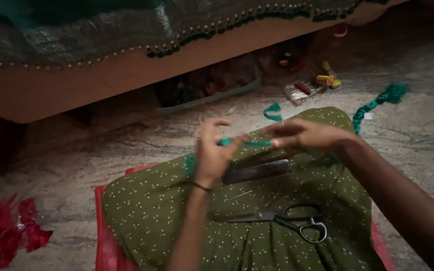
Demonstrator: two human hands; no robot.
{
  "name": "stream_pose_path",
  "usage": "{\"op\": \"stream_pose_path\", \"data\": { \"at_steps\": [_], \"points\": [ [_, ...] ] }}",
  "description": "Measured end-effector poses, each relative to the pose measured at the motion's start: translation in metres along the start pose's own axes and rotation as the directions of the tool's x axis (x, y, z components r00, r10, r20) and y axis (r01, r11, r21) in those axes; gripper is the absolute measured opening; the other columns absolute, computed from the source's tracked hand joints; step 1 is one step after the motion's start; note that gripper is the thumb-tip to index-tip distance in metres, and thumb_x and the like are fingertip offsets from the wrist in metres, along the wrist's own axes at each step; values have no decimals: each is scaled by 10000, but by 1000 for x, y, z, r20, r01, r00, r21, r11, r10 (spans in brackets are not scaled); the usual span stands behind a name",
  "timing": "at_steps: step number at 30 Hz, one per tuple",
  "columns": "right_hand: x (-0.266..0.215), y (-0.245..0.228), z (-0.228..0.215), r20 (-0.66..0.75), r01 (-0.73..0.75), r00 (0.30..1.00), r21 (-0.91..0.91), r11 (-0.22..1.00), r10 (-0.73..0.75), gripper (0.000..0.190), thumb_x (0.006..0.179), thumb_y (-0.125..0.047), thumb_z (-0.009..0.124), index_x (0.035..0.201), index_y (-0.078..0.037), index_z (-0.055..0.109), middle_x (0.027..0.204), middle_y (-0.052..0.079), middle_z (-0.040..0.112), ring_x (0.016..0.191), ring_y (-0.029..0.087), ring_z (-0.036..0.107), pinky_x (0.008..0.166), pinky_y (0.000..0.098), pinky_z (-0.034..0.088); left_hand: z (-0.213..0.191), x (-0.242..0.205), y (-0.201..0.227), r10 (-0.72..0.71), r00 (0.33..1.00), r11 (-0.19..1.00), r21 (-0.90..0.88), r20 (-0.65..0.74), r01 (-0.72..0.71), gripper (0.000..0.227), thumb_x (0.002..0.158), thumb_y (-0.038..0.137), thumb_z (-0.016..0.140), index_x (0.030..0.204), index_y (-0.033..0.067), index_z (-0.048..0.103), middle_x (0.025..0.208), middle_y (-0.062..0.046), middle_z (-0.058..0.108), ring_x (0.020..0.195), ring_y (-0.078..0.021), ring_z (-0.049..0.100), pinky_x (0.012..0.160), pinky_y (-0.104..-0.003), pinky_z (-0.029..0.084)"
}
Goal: Sewing decorative beads and tassels onto the embroidered border of a green sari.
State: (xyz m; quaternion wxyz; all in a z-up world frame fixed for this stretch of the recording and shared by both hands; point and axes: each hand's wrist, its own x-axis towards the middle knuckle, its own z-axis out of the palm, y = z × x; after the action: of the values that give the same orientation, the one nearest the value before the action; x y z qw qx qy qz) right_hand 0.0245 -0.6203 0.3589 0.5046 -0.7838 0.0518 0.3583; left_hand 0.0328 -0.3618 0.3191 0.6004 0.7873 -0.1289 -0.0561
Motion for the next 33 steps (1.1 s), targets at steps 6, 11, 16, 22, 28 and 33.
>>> {"op": "stream_pose_path", "data": {
  "at_steps": [6,11,16,22,28,33],
  "points": [
    [34,68,-2,54,104,992,137,985,-113,253,969,-222,627,1034,-40,790,886,70,764,771,151,653,798,377,548,-98,-10,-11,-8,899,951,274,-438,142,276,992,295,745,1077,57,635,599,-105,648,534,-146,532,507,-330,386],
    [53,70,1,-30,60,998,251,966,-54,217,962,-225,675,1009,-30,759,946,98,767,878,210,688,916,458,564,-132,-37,-39,97,873,941,329,-478,75,190,959,202,746,1017,63,631,607,-35,638,520,-83,552,494,-284,413],
    [12,28,-11,-245,-18,969,-38,999,8,305,907,-298,686,1110,-99,795,1149,99,797,1126,256,696,1043,512,486,-110,-54,-58,-29,886,917,341,-463,208,183,944,210,728,1059,93,647,698,-29,669,560,-133,563,530,-335,430],
    [-16,52,-66,-567,-82,824,-137,987,-10,268,939,-257,718,1136,-86,783,1163,175,784,1128,333,715,1010,499,515,-18,-12,-53,-52,904,933,301,-425,195,250,921,274,759,1073,113,643,672,-97,665,572,-233,613,557,-391,461],
    [23,125,-4,-525,18,667,-698,716,-528,425,748,-55,758,1167,-73,686,1099,166,686,1051,357,648,892,464,532,49,4,-74,55,946,926,371,-318,71,172,921,237,733,1020,112,668,691,-178,672,657,-372,663,572,-465,494],
    [44,120,104,-81,239,720,-903,356,-689,485,710,-120,703,1178,-15,630,1080,175,650,1047,381,627,870,477,524,39,-23,-87,-7,959,859,490,-283,151,117,928,220,687,994,123,691,720,-161,690,680,-374,691,581,-475,521]
  ]
}}
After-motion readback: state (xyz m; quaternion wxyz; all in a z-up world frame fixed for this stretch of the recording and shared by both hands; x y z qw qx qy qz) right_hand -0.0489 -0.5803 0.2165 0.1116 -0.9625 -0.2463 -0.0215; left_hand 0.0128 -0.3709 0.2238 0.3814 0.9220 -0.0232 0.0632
